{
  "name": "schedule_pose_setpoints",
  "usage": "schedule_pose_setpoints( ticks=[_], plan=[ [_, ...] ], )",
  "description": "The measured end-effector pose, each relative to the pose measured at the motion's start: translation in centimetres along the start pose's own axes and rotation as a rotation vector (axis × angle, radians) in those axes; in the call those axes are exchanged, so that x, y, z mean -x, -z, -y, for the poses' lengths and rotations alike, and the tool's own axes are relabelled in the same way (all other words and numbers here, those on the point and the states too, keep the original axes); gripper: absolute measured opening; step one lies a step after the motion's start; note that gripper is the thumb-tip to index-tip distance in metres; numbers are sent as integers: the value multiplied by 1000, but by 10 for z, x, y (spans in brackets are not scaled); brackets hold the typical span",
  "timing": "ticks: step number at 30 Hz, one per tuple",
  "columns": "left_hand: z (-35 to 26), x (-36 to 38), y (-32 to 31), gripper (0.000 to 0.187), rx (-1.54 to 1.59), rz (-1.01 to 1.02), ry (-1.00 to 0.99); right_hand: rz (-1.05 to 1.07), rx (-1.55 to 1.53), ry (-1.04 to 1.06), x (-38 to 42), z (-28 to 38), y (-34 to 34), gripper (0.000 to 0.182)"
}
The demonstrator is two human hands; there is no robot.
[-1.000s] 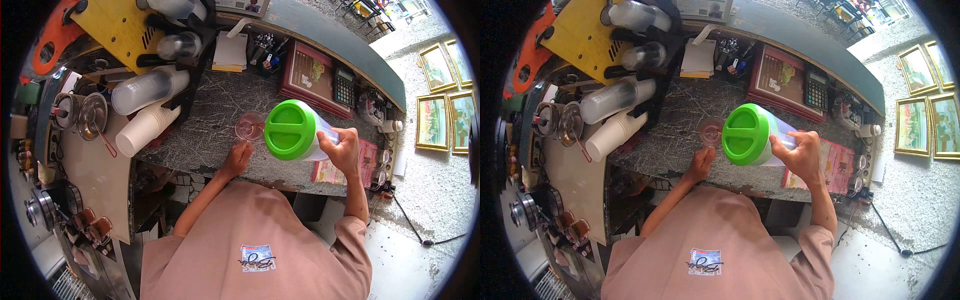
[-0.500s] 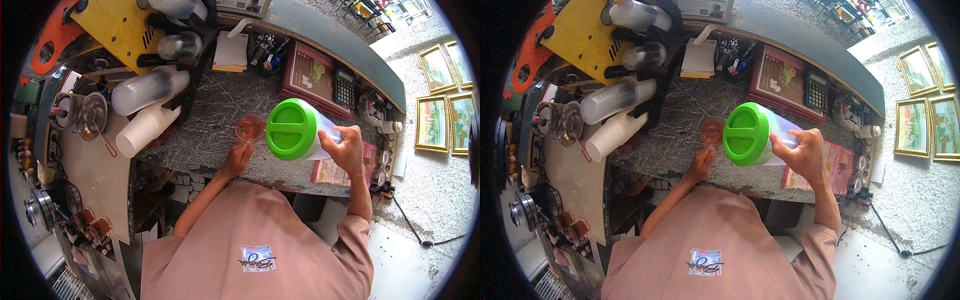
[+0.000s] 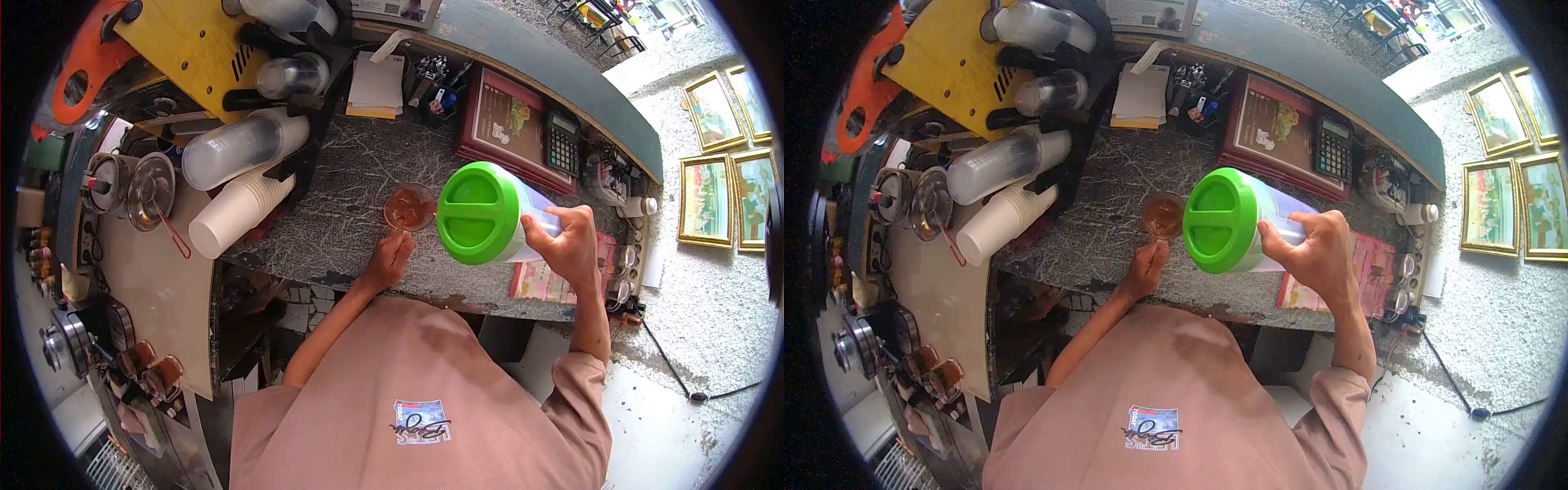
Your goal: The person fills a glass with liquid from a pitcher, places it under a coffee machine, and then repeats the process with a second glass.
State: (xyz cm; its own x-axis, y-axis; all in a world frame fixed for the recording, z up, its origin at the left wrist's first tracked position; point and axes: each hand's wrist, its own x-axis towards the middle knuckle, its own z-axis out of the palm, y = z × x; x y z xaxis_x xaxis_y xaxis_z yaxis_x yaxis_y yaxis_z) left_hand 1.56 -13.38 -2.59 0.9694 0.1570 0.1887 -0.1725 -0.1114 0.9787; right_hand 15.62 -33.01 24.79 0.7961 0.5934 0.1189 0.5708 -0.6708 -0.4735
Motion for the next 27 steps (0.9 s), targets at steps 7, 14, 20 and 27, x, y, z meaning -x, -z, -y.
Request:
schedule_pose_setpoints(
  ticks=[7,14,20,27],
  plan=[
    [5,1,-2,21,39,-23,-40,-4,27,3,0,2,3,38],
    [4,0,-1,23,-11,-7,-34,-4,23,16,-2,3,5,37],
    [6,2,-1,26,0,-8,-19,75,-3,-35,-5,6,8,36],
    [2,-1,-2,31,22,-22,-54,37,30,18,-4,9,10,37]
  ],
)
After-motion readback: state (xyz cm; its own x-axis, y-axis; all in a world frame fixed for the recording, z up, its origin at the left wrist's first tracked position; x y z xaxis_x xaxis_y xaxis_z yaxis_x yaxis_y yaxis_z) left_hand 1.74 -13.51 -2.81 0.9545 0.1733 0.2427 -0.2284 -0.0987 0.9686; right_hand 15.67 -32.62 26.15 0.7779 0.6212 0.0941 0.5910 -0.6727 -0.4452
